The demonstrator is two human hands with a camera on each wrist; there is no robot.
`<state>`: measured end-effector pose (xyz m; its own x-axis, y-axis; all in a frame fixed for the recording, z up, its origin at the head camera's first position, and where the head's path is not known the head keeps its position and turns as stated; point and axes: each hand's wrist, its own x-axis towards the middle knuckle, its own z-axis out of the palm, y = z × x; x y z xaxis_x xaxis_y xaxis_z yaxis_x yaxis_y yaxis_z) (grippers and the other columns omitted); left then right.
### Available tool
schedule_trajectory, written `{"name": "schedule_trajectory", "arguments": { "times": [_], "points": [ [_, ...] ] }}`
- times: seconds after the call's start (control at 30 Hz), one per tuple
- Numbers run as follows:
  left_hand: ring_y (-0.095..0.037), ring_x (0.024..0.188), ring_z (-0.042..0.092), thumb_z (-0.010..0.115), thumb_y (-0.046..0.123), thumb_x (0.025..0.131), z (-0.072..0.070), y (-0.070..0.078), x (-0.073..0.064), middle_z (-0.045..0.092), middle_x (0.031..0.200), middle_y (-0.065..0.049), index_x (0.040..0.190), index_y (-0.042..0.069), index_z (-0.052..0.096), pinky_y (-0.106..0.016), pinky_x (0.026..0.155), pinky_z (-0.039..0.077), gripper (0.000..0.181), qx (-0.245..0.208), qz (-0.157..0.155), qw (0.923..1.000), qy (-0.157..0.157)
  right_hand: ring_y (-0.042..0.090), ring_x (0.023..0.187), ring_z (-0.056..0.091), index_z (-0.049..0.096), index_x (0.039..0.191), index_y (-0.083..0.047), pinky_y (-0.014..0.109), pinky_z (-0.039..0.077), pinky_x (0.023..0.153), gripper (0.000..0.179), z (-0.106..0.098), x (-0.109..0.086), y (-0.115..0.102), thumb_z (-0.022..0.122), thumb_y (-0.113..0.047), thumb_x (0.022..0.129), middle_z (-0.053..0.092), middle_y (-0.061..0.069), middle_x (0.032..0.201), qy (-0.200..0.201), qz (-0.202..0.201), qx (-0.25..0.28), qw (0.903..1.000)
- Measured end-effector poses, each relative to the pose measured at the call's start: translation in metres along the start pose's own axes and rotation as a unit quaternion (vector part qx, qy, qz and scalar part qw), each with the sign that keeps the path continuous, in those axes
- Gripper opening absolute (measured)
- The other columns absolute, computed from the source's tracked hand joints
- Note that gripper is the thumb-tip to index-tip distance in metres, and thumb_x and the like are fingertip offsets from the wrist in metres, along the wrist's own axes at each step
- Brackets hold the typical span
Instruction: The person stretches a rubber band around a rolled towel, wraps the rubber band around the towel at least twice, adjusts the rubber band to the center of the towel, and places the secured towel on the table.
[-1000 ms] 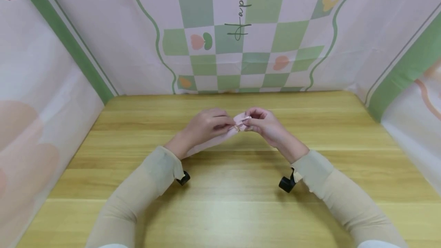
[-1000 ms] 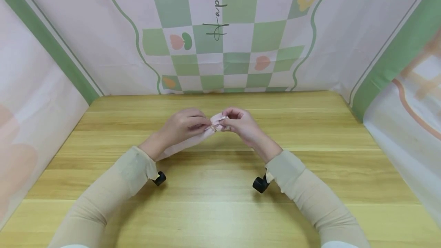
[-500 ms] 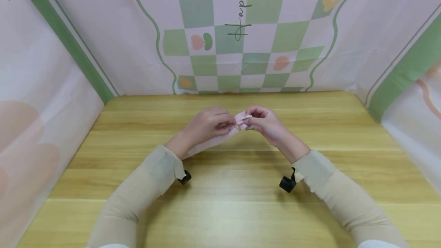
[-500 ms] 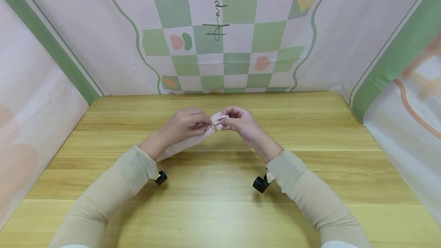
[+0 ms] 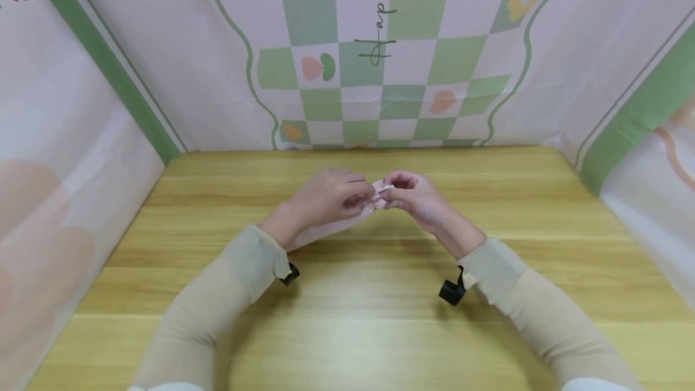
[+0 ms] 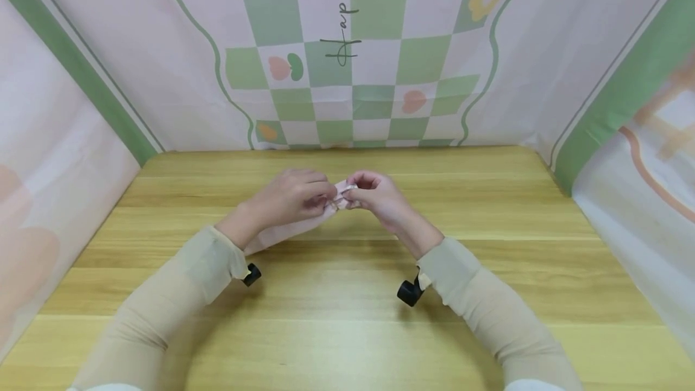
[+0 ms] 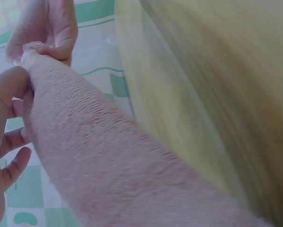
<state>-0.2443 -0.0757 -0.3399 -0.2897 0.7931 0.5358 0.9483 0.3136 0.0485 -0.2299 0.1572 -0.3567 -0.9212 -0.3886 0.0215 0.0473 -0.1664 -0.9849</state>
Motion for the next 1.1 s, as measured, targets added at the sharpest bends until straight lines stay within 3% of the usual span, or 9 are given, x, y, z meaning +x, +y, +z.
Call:
{"name": "schedule_trajectory", "arguments": {
  "times": [0.23,0.47,0.7,1.1],
  "points": [
    [-0.013,0.073,0.051,0.069,0.002,0.086,-0.005,0.002,0.000,0.060,0.084,0.002,0.090,0.010,0.068,-0.024,0.065,0.042,0.009,-0.012,0.001,0.9993,-0.035,0.012,0.080,0.063,0.064,0.089,-0.011,0.022,0.055,0.075,0.029,0.006,0.001,0.002,0.049,0.013,0.096,0.063,0.003,0.094,-0.015,0.007,0.009,0.9998],
    [-0.013,0.071,0.046,0.063,0.003,0.085,-0.005,-0.001,-0.003,0.054,0.081,0.000,0.083,0.009,0.057,-0.025,0.063,0.040,0.009,-0.041,-0.014,0.9982,-0.042,0.012,0.079,0.062,0.062,0.091,-0.009,0.021,0.055,0.074,0.026,0.007,0.004,0.001,0.049,0.013,0.096,0.062,0.003,0.094,-0.010,0.011,0.006,0.9999],
    [-0.012,0.071,0.045,0.063,0.010,0.093,-0.005,-0.003,-0.006,0.051,0.082,0.001,0.088,0.010,0.059,-0.026,0.063,0.040,0.007,-0.055,-0.030,0.9960,-0.063,0.012,0.081,0.062,0.060,0.093,-0.007,0.021,0.055,0.075,0.023,0.007,0.006,0.002,0.049,0.013,0.096,0.062,0.004,0.096,-0.010,0.019,-0.014,0.9997],
    [-0.016,0.084,0.051,0.052,0.016,0.106,-0.005,0.000,-0.009,0.058,0.099,-0.002,0.104,0.010,0.065,-0.035,0.075,0.044,0.014,-0.015,-0.059,0.9906,-0.123,0.012,0.081,0.063,0.061,0.092,-0.007,0.022,0.055,0.076,0.024,0.004,0.004,0.003,0.049,0.013,0.095,0.061,0.004,0.097,-0.006,0.027,-0.020,0.9994]
  ]
}}
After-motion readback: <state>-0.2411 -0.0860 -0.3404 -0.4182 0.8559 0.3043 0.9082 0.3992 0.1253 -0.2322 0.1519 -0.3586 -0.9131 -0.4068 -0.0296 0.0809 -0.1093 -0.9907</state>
